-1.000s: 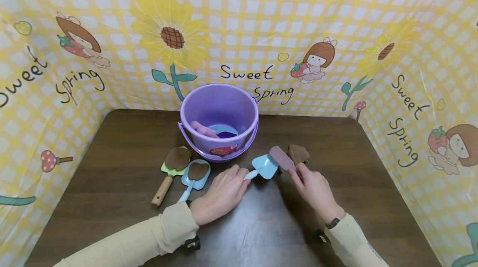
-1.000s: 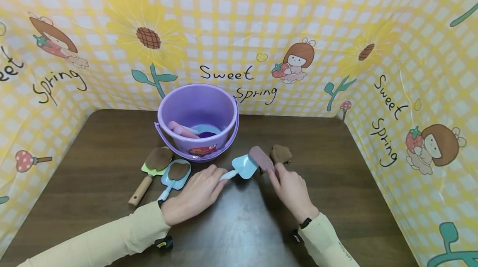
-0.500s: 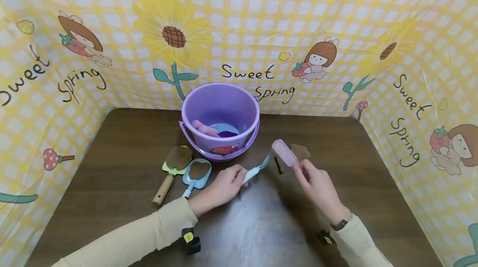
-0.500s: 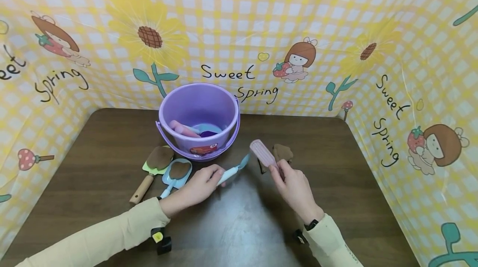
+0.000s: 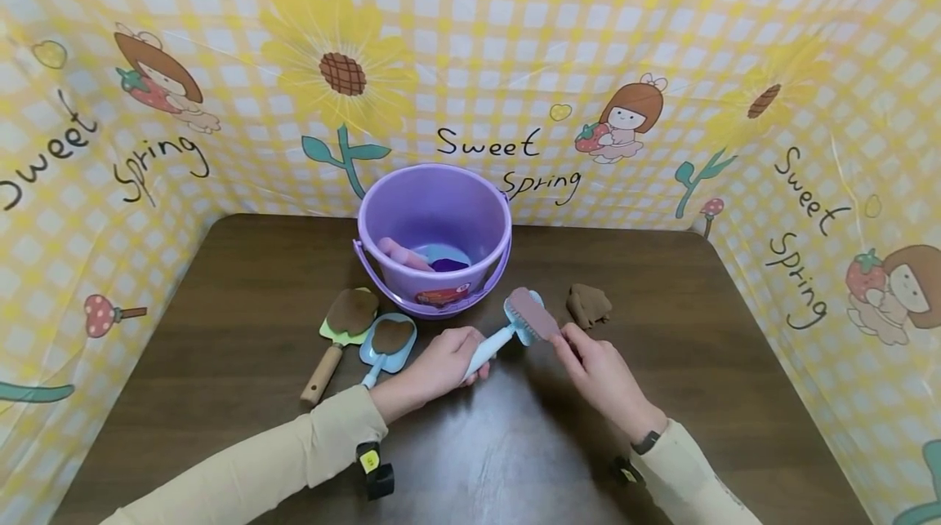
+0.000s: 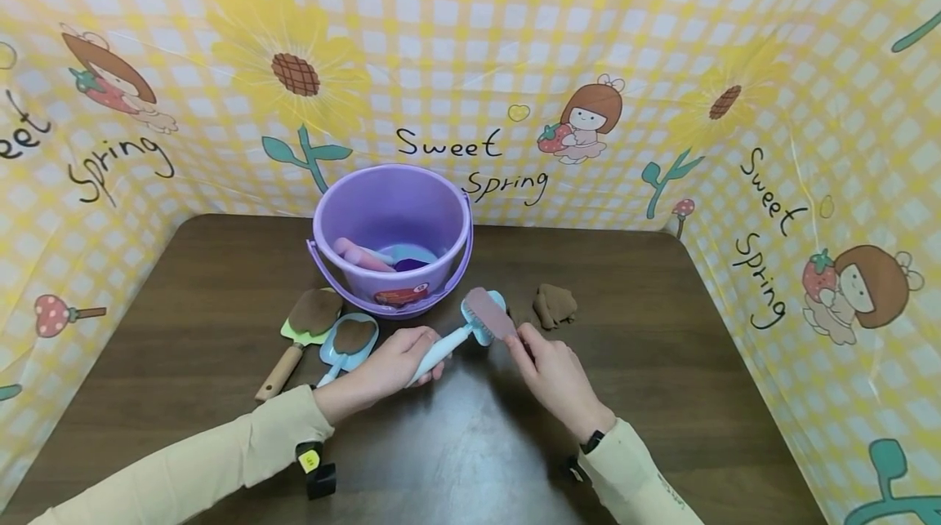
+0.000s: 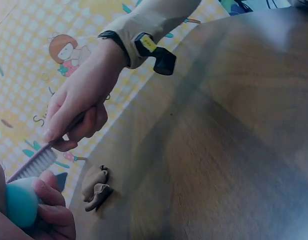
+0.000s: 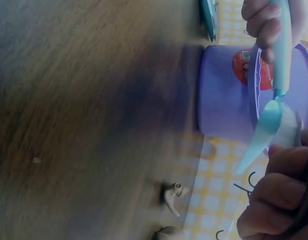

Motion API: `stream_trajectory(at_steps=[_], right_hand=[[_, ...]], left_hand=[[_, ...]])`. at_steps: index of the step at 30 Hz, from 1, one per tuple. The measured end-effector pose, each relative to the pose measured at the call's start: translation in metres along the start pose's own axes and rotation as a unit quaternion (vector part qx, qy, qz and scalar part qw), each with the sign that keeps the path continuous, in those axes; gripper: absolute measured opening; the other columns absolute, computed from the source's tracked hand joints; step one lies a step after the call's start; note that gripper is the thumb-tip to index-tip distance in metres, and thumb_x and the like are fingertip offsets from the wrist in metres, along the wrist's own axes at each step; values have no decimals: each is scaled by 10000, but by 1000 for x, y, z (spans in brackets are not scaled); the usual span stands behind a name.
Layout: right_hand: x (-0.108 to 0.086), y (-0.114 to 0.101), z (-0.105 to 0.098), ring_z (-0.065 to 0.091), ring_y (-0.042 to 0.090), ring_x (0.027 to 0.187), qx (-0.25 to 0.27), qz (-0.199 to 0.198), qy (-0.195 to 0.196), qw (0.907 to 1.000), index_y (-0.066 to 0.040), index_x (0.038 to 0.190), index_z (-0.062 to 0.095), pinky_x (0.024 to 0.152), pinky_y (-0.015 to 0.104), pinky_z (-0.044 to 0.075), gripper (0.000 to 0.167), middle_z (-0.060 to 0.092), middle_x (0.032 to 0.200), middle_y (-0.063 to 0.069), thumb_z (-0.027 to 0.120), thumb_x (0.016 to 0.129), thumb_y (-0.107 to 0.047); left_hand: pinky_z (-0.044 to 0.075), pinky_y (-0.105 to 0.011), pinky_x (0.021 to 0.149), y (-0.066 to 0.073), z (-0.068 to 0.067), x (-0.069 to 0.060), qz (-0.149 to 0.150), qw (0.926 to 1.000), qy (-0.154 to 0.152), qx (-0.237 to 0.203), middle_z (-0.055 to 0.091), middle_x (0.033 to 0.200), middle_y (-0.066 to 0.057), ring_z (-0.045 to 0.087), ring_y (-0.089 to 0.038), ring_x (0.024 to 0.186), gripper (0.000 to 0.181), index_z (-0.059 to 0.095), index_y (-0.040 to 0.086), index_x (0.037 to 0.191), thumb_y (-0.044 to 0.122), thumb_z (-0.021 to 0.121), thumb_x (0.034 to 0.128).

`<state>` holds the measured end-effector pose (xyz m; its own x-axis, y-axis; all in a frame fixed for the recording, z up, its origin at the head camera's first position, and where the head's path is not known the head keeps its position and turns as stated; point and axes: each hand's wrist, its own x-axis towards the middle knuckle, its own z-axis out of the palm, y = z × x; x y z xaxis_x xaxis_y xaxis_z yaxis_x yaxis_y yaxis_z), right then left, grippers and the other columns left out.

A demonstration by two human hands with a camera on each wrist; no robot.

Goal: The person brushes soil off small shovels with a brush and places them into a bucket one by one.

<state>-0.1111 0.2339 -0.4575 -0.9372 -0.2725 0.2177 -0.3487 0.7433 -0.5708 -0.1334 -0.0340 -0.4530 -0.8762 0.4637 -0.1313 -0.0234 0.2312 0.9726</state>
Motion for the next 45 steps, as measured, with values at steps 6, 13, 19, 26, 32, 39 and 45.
stream_trajectory(at_steps=[6,13,19,26,32,39,45], right_hand=[[2,7,1,340,64,500,-279,682,26,9973,-118,901,563,484,264,331,216,352,625,-67,567,1088,-227],[2,3,0,328,45,514,186,580,-153,9980,-94,959,614,482,251,323,209,369,633,-81,577,1084,-257],[3,10,1,322,58,505,-123,735,-33,9972,-112,900,538,482,257,320,210,345,637,-58,562,1090,-200],[-1,15,-2,378,88,510,50,779,200,9967,-89,937,574,479,264,350,144,390,638,-42,604,1064,-151],[-7,18,0,372,17,549,711,-101,-118,9974,-108,991,596,499,237,367,63,377,668,-112,630,1035,-78],[-7,28,-2,393,81,548,433,685,149,9966,-89,958,583,502,261,353,161,393,675,-57,554,1091,-175],[-4,20,-6,402,91,549,297,779,439,9956,-103,961,607,504,268,359,132,410,663,-49,601,1069,-179]], left_hand=[[418,-202,504,-3,-1,0,78,9998,-84,159,647,700,-4,533,-63,533,382,650,-72,1013,145,351,1113],[417,-202,494,-4,-1,1,124,9997,-165,128,652,714,-35,519,-63,534,362,630,-79,1012,143,364,1114],[448,-221,520,-1,1,0,397,9981,-315,345,673,724,-59,537,-77,547,353,626,-75,984,136,374,1115],[454,-241,517,1,2,0,77,9986,-385,-346,676,739,-40,537,-86,550,348,613,-95,1040,113,345,1117],[456,-243,523,2,1,-1,-76,9946,-554,-875,666,739,-39,532,-88,562,366,583,-139,1082,132,340,1122],[458,-219,547,2,-1,-3,-117,9911,-870,-999,639,757,-37,527,-79,589,405,575,-149,1108,171,329,1137],[444,-217,525,2,4,-4,-30,9939,-680,-867,615,741,-36,504,-87,560,370,578,-137,1098,154,352,1128]])
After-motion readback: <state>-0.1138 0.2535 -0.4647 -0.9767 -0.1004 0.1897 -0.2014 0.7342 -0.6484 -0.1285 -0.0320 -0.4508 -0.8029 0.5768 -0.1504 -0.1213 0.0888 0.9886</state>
